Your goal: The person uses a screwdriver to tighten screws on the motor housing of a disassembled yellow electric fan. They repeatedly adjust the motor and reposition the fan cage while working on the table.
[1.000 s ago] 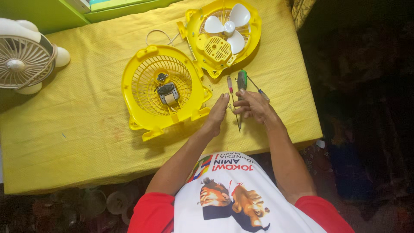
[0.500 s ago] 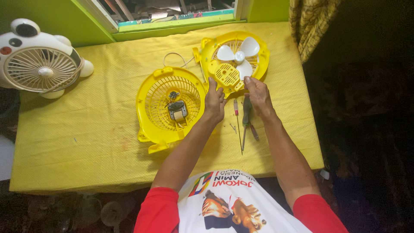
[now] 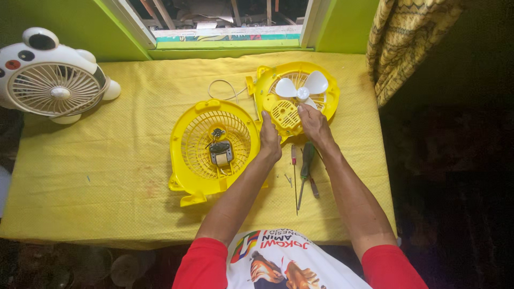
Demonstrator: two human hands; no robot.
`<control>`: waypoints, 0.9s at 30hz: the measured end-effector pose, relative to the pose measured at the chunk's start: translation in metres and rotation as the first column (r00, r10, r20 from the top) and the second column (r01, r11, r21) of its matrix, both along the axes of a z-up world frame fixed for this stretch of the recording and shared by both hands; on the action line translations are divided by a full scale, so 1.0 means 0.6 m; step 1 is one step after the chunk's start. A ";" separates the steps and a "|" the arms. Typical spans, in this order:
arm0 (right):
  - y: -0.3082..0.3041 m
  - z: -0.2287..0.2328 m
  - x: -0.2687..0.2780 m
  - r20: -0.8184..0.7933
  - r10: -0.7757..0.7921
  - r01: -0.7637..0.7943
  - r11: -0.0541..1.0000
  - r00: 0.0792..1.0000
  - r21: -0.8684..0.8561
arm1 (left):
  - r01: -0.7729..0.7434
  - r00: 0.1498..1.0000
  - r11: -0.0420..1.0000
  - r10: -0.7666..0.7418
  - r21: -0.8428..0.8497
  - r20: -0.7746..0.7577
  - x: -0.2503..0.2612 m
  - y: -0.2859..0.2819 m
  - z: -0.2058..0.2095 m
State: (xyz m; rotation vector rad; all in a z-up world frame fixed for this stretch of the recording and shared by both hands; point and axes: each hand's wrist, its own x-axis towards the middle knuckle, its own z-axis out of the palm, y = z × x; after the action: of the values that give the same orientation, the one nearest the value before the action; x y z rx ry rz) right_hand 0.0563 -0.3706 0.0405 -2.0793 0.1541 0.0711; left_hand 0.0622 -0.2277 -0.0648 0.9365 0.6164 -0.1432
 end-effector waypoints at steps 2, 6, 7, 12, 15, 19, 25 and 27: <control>0.001 -0.003 0.009 -0.017 0.027 -0.027 1.000 0.999 -0.010 | 0.020 0.999 0.999 -0.018 0.040 -0.045 0.002 0.000 0.009; 0.001 -0.014 0.015 -0.059 0.042 -0.042 0.999 0.997 -0.003 | 0.113 0.994 0.994 -0.113 -0.007 0.002 -0.002 0.001 0.022; 0.001 -0.017 0.016 -0.049 0.035 -0.036 0.999 0.998 -0.003 | 0.134 0.991 0.990 -0.133 -0.045 0.031 -0.006 0.002 0.026; -0.002 -0.015 0.009 0.011 0.014 -0.014 0.999 1.000 0.047 | 0.201 0.978 0.978 -0.197 -0.049 0.069 -0.025 0.005 0.067; 0.001 -0.004 -0.008 0.029 -0.002 -0.001 0.994 1.000 0.109 | 0.221 0.971 0.975 -0.218 -0.018 0.096 -0.046 0.012 0.096; 0.009 0.029 -0.041 -0.008 -0.053 0.053 0.952 0.999 0.303 | 0.248 0.942 0.967 -0.253 0.053 0.220 -0.086 0.027 0.146; 0.030 0.080 -0.099 0.118 -0.092 0.051 0.947 0.989 0.316 | 0.240 0.893 0.957 -0.284 0.166 0.348 -0.142 0.053 0.226; 0.043 0.095 -0.121 0.169 -0.107 0.046 0.944 0.980 0.328 | 0.222 0.876 0.943 -0.305 0.249 0.375 -0.161 0.068 0.244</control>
State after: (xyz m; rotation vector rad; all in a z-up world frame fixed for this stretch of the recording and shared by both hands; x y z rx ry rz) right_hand -0.0163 -0.3445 0.0974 -1.7393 0.1021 -0.1369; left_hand -0.0347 -0.1870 0.0818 1.2046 0.1089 -0.1260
